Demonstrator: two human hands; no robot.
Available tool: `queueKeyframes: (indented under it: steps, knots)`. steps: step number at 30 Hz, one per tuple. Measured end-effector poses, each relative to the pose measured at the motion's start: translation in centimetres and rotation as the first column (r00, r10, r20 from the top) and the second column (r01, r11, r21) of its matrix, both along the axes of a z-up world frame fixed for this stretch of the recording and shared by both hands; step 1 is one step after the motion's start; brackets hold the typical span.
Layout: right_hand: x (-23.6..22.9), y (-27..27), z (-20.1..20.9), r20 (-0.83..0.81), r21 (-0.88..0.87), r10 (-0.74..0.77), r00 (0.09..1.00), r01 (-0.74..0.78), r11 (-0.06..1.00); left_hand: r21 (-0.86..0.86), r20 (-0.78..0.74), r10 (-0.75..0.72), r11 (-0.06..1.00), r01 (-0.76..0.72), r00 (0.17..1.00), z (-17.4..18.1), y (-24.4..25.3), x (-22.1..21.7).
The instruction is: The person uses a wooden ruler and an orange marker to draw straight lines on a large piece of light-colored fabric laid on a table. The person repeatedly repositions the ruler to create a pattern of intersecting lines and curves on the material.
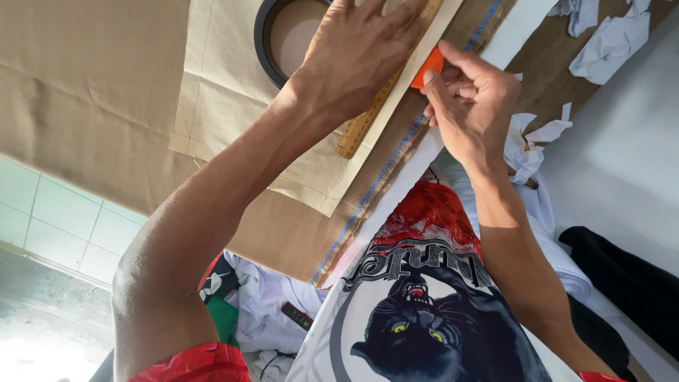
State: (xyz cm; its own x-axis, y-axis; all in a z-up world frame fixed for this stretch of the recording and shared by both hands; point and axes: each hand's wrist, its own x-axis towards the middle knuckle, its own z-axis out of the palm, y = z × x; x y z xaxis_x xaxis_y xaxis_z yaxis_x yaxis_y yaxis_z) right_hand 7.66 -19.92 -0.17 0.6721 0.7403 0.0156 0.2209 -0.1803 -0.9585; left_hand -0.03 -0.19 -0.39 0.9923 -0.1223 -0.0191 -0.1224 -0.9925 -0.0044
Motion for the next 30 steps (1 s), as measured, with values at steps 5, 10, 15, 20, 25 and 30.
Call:
queueKeyframes:
  steps: [5, 10, 15, 20, 25, 30]
  knots:
    - [-1.9, -0.5, 0.8, -0.008, -0.081, 0.010, 1.000, -0.011, 0.997, 0.056, 0.021, 0.012, 0.998, -0.013, 1.000, 0.1, -0.2, 0.1]
    - [-3.5, -1.0, 1.3, -0.021, -0.113, 0.029, 0.999, -0.032, 0.993, 0.057, 0.069, 0.002, 0.998, -0.006, 0.998, 0.0, -0.2, 0.2]
    - [-5.2, -1.5, 1.6, -0.111, -0.141, 0.044, 0.993, -0.059, 0.988, 0.144, 0.126, -0.019, 0.990, 0.000, 0.992, 0.0, -0.2, 0.1]
    - [-6.6, -1.7, 2.8, -0.142, -0.193, 0.114, 0.983, -0.141, 0.971, 0.208, 0.113, -0.038, 0.978, 0.013, 0.993, -0.4, -0.2, 0.3]
    - [-6.8, -2.8, 2.5, -0.224, -0.179, 0.127, 0.966, -0.169, 0.969, 0.209, 0.132, -0.046, 0.978, 0.018, 0.990, -0.9, 0.0, -0.1]
    - [-6.2, -3.9, 1.4, -0.170, -0.131, 0.096, 0.981, -0.119, 0.984, 0.226, 0.123, -0.076, 0.973, 0.046, 0.990, -1.4, 0.1, -1.2]
